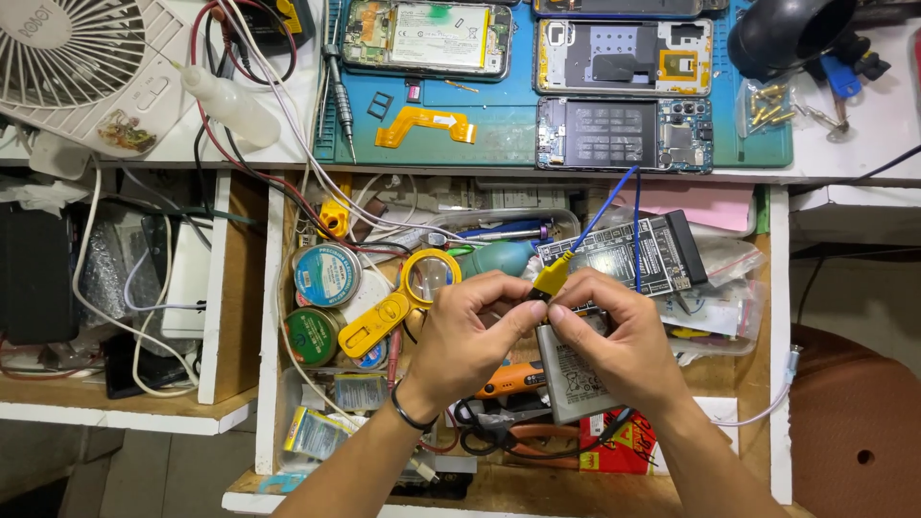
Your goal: Inspecting a small electronic component using a magnifying glass and a probe tool at a repair bench.
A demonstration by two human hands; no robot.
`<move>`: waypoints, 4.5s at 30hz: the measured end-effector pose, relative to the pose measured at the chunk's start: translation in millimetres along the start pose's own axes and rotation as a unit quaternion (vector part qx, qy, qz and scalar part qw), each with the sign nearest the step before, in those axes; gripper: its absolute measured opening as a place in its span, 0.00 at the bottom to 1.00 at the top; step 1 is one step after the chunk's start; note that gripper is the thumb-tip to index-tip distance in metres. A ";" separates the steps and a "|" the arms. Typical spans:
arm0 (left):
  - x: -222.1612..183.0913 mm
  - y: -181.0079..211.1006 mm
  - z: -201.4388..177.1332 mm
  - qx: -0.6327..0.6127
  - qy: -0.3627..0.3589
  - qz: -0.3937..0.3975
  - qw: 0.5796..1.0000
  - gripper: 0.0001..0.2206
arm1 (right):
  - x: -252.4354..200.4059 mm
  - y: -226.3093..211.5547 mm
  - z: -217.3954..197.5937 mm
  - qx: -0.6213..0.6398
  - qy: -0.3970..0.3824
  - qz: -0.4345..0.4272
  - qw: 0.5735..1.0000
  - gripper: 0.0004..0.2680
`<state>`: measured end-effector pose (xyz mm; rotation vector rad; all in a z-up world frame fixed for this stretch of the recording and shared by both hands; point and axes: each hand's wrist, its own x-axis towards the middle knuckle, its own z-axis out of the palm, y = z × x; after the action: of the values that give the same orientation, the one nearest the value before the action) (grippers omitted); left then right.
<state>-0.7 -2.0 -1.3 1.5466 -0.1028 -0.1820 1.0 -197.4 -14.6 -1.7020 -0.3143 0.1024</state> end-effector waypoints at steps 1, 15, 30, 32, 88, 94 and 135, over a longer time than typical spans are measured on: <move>0.7 1.9 -0.1 0.000 0.000 0.000 1.000 0.06 | -0.2 0.5 0.9 0.000 0.000 0.000 1.000 0.06; 3.6 -0.3 -1.9 -0.006 -0.012 -0.007 1.000 0.06 | -0.6 0.9 0.0 -0.013 0.003 0.024 1.000 0.05; 3.3 4.8 -6.2 0.029 -0.023 -0.015 0.999 0.09 | -1.6 6.1 -5.3 0.021 -0.006 0.026 0.999 0.04; 3.4 5.2 -7.2 0.029 -0.023 -0.016 0.999 0.09 | -0.8 7.3 -6.6 0.025 -0.009 0.023 0.999 0.05; 95.6 6.3 61.6 -0.133 0.239 -0.117 0.955 0.24 | 14.9 27.5 -51.5 0.446 0.166 0.160 0.865 0.05; 78.4 -10.1 65.5 -0.200 0.175 -0.161 0.950 0.40 | 12.0 27.6 -51.6 0.391 0.147 0.119 0.901 0.05; -49.0 18.7 -75.0 0.505 0.183 0.203 0.819 0.25 | 3.7 -10.3 -23.7 0.036 0.069 0.189 0.979 0.07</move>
<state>-34.4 80.9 18.0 2.5406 -0.2463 0.6187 8.9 -217.8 -0.3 -1.6706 0.1195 0.2708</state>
